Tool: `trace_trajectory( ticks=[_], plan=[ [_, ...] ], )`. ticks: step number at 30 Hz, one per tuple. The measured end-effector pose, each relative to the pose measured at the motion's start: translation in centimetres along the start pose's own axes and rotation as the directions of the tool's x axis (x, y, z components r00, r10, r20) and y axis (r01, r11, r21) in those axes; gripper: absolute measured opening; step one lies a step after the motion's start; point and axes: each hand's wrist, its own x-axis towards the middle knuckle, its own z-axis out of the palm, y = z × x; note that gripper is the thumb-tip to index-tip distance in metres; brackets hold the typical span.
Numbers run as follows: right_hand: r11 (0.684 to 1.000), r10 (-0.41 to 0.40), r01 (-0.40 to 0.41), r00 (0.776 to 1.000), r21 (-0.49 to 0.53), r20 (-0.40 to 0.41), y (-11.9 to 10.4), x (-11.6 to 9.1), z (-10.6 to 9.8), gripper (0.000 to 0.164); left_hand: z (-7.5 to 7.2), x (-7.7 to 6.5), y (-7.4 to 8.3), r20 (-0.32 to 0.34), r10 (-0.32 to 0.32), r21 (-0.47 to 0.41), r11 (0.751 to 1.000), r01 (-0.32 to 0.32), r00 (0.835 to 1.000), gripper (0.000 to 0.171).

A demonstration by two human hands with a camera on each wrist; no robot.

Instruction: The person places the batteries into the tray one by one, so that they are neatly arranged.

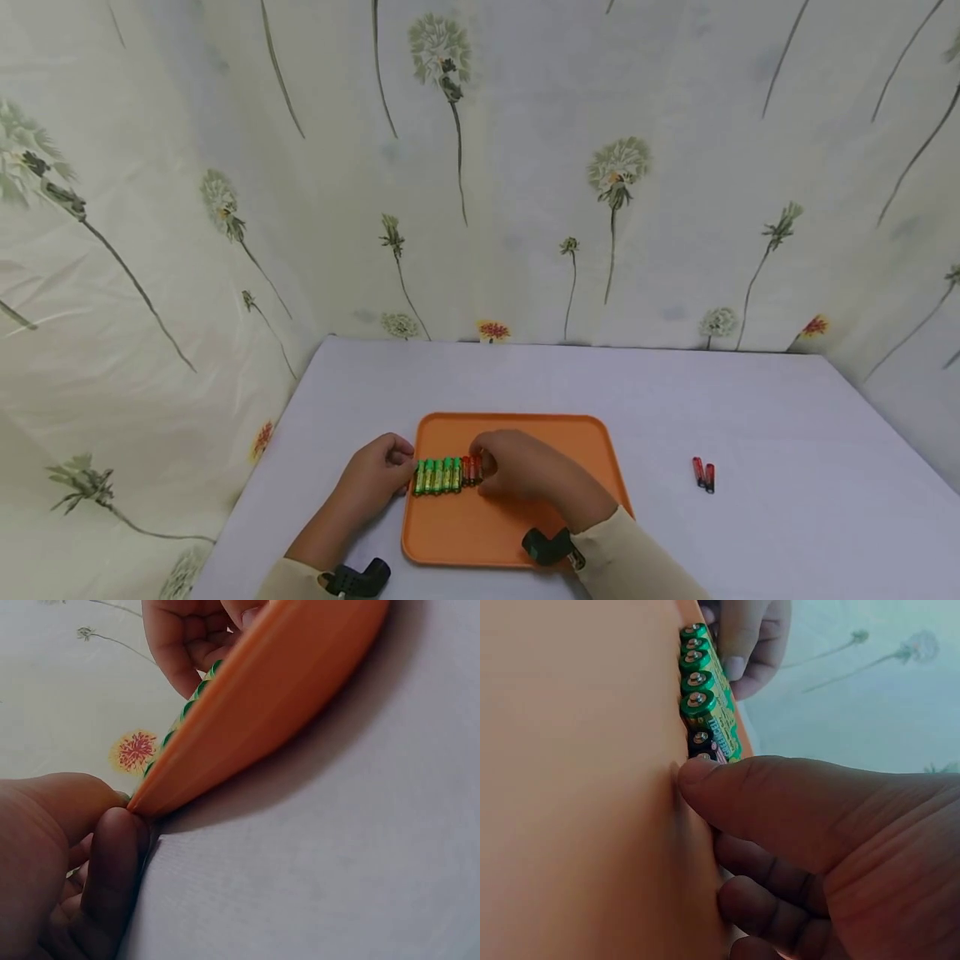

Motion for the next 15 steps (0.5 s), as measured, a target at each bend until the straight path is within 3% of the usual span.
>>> trace_trajectory(
  ticks=[15],
  plan=[
    [0.999,-0.033,0.033,0.999,0.016,-0.005,0.78,-0.28,-0.14,0.06,-0.12,0.0,-0.13,0.007,0.01,-0.017,1.0,-0.01,1.0,0.017]
  ],
)
